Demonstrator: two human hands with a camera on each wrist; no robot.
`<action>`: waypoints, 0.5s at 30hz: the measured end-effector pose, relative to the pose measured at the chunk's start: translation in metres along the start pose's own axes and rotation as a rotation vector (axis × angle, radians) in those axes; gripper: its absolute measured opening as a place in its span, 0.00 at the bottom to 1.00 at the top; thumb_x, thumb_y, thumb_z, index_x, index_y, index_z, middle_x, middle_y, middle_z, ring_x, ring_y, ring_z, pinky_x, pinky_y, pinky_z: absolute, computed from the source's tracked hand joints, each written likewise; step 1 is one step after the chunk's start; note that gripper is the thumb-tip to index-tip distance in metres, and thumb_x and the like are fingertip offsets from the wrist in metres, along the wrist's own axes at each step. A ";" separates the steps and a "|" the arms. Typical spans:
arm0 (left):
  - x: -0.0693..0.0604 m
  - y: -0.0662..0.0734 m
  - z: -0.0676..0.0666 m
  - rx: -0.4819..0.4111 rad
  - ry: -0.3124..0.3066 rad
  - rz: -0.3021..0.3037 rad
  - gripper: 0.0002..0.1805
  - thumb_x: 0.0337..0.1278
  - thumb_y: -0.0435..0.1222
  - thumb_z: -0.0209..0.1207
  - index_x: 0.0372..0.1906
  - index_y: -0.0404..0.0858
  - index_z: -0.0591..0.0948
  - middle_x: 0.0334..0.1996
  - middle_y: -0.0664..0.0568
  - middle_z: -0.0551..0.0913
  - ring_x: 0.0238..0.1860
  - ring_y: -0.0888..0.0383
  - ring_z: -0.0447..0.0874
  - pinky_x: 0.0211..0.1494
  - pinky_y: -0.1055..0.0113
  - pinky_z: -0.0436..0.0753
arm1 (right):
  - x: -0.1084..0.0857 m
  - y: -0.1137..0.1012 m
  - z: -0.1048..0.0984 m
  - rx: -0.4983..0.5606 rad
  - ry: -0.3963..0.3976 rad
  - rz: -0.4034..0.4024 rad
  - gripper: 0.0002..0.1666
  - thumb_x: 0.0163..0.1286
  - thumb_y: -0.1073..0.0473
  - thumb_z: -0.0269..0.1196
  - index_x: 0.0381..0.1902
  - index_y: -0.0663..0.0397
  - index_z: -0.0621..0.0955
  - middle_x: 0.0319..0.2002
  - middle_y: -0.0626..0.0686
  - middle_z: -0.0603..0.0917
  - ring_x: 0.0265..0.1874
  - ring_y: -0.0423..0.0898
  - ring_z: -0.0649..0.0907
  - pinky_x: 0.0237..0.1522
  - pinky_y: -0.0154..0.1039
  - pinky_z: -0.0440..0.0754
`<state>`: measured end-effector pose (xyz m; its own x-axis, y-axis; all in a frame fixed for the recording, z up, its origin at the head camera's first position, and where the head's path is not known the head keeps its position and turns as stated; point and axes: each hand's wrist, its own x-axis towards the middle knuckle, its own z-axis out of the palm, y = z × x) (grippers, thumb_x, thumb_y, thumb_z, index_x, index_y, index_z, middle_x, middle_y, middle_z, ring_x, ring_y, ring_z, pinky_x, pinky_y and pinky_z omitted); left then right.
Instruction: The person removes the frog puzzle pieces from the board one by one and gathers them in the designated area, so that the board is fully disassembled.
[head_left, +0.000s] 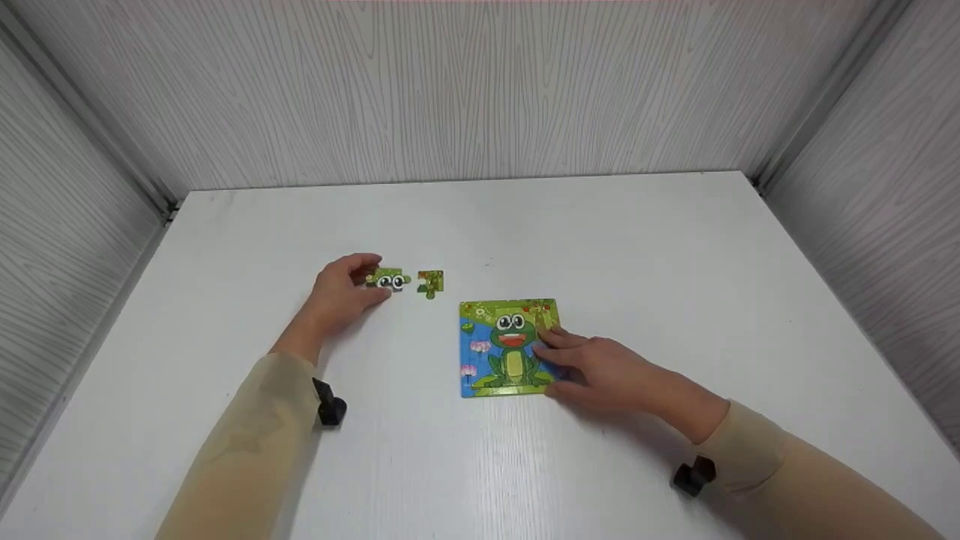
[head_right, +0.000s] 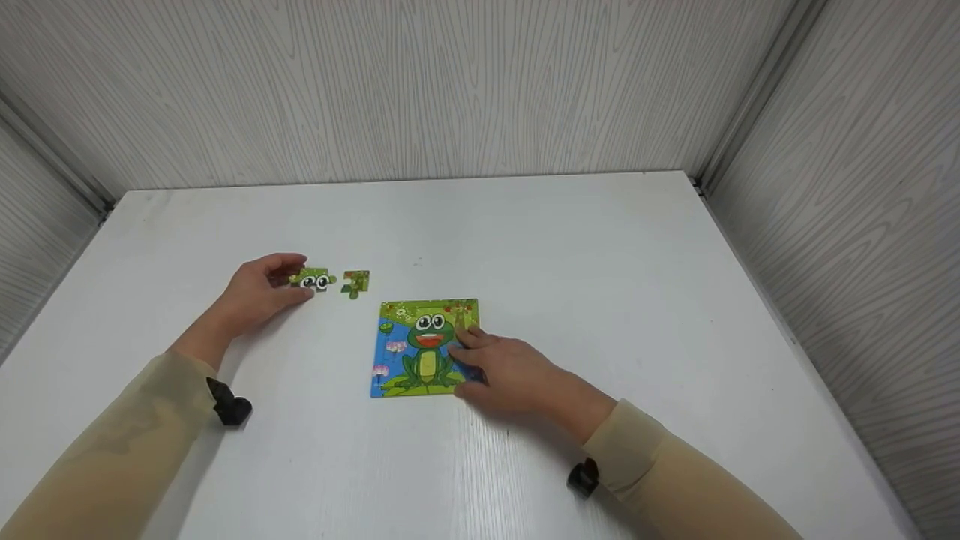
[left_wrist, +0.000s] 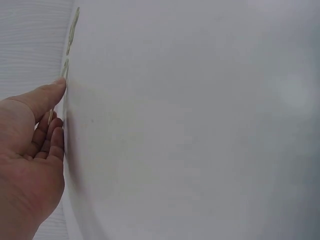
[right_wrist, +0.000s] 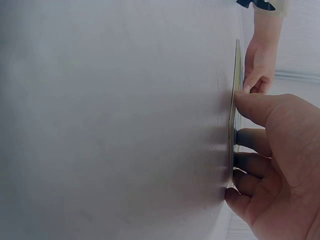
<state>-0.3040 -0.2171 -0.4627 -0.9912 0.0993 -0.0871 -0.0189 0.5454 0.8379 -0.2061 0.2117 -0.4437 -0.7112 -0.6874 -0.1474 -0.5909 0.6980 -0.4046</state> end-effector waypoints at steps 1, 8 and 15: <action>0.000 0.001 0.000 0.001 -0.003 0.002 0.34 0.69 0.34 0.68 0.76 0.36 0.72 0.69 0.41 0.75 0.71 0.44 0.71 0.76 0.52 0.69 | 0.000 0.000 0.000 -0.002 -0.001 0.001 0.40 0.79 0.40 0.62 0.80 0.50 0.69 0.82 0.55 0.61 0.80 0.60 0.62 0.72 0.59 0.70; -0.001 0.003 -0.002 0.002 -0.015 0.002 0.34 0.69 0.34 0.68 0.77 0.36 0.71 0.71 0.42 0.74 0.73 0.45 0.70 0.77 0.52 0.68 | 0.000 -0.001 -0.001 -0.004 -0.003 0.006 0.40 0.79 0.41 0.64 0.80 0.50 0.69 0.82 0.56 0.62 0.79 0.61 0.64 0.72 0.59 0.71; -0.001 0.002 -0.004 -0.013 -0.019 0.011 0.34 0.69 0.33 0.68 0.76 0.35 0.71 0.70 0.42 0.74 0.72 0.45 0.71 0.76 0.52 0.69 | 0.000 -0.003 -0.001 -0.001 -0.007 0.014 0.40 0.79 0.42 0.64 0.80 0.51 0.69 0.82 0.55 0.62 0.80 0.60 0.63 0.73 0.59 0.70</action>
<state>-0.3040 -0.2199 -0.4591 -0.9888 0.1210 -0.0876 -0.0097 0.5336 0.8457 -0.2053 0.2101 -0.4415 -0.7168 -0.6787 -0.1596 -0.5810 0.7081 -0.4013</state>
